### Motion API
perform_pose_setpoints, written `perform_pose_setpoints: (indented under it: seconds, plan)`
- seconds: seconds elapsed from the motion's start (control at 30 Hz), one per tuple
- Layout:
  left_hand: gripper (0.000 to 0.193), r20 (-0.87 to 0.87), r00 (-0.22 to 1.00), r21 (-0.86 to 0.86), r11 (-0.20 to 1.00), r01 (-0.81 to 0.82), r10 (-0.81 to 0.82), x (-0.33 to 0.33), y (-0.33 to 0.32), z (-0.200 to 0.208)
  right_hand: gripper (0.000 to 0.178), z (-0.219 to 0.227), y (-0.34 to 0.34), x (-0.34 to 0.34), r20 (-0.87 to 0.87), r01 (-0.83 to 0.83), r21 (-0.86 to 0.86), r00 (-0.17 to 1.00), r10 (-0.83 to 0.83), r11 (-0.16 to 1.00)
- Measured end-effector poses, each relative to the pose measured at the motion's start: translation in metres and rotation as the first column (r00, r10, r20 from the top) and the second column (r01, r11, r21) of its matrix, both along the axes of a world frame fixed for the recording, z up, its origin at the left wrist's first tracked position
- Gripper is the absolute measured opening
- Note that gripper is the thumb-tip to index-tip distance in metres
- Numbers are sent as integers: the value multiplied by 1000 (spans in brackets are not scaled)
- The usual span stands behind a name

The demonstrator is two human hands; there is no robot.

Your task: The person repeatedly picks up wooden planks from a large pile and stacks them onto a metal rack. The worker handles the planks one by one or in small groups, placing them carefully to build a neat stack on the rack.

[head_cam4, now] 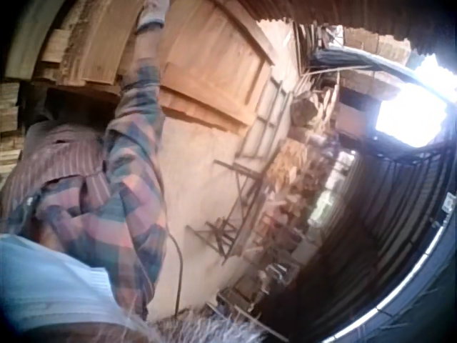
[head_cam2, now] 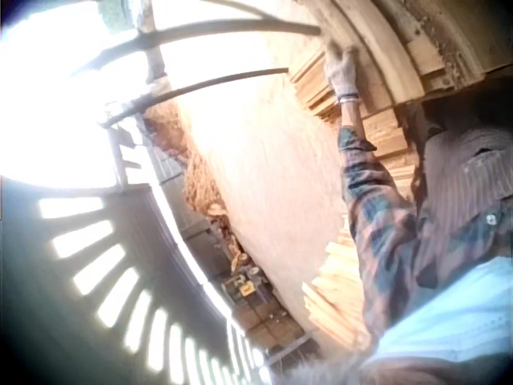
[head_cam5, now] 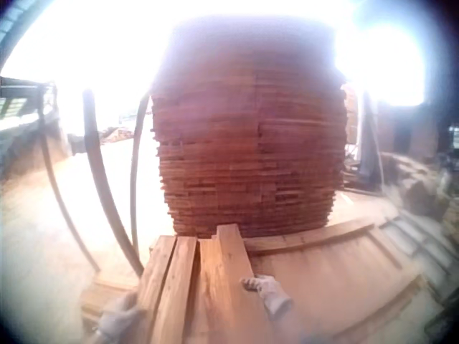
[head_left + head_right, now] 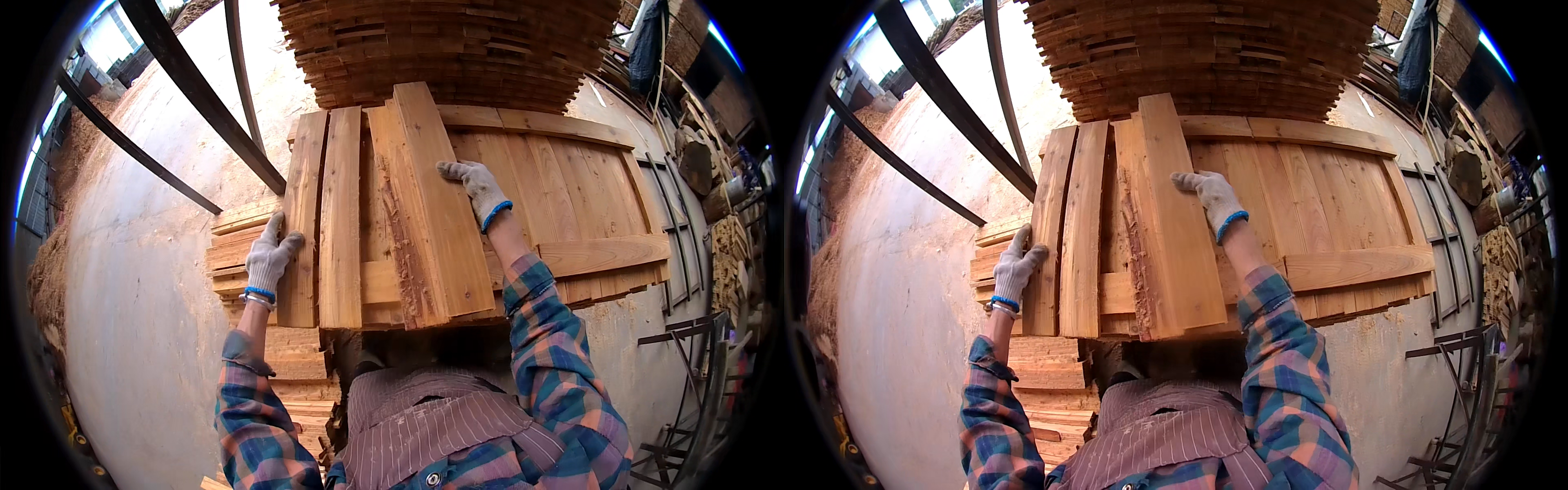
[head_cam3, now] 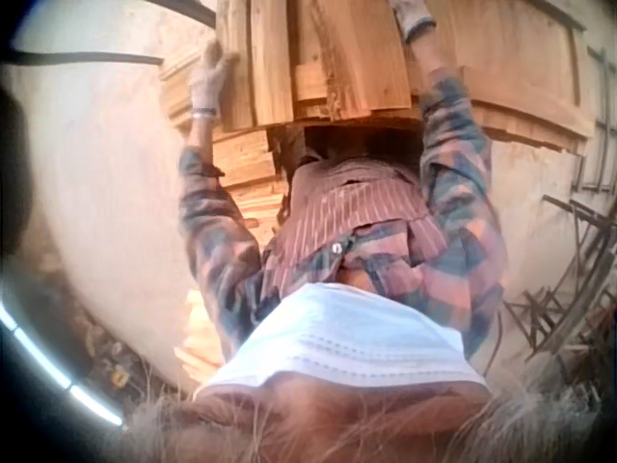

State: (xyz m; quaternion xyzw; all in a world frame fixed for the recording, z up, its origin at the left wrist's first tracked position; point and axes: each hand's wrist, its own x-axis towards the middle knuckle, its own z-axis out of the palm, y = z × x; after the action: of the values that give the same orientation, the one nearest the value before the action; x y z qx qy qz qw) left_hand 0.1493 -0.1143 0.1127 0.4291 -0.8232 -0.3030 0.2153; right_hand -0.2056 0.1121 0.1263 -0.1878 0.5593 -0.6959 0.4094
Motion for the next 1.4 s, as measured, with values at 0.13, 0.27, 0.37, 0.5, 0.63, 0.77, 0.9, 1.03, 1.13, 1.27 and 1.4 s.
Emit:
perform_pose_setpoints:
  seconds: [0.13, 0.27, 0.37, 0.5, 0.63, 0.77, 0.9, 1.03, 1.13, 1.27, 1.4]
  plan:
    - [83, -93, 986, 92, 987, -130, 139, -22, -11, 1, 25, -12, 38, -22, -84, 205, 201, 978, -191, 958]
    - [56, 8, 999, 253, 966, -49, 49, -33, -17, 7, 27, -17, 26, -12, -136, 290, 228, 955, -264, 929]
    - [49, -26, 1000, 299, 954, -1, 9, -32, -22, 2, 28, -26, 8, 9, -133, 295, 182, 953, -274, 938]
    - [47, -321, 938, 612, 784, 103, 128, -28, -15, 12, 28, -23, -34, 37, -193, 267, 201, 954, -229, 943]
    - [43, -391, 893, 637, 766, 88, 223, -21, -16, 7, 30, -10, -41, 49, -203, 214, 169, 963, -179, 962]
    - [41, -383, 902, 569, 820, 59, 201, -20, -20, -14, 56, 51, -56, 71, -497, 208, 687, 833, 241, 696]
    - [55, -262, 950, 477, 879, -26, 171, -21, -26, -29, 127, 48, -85, 85, -559, 485, 820, 562, 610, 305]
    - [53, -220, 975, 394, 915, 91, -2, -12, -34, -19, 117, 66, -98, 101, -567, 508, 807, 524, 636, 302]
    - [50, -188, 982, 379, 923, 60, 13, -18, -29, -11, 117, 58, -82, 76, -634, 453, 774, 542, 552, 443]
    - [54, -73, 997, 240, 970, 33, -15, -13, -30, -6, 120, 58, -54, 49, -641, 423, 759, 618, 454, 496]
    - [77, 97, 993, 356, 934, 22, -60, -8, -32, -7, 115, 28, -14, 20, -749, 561, 663, 510, 424, 496]
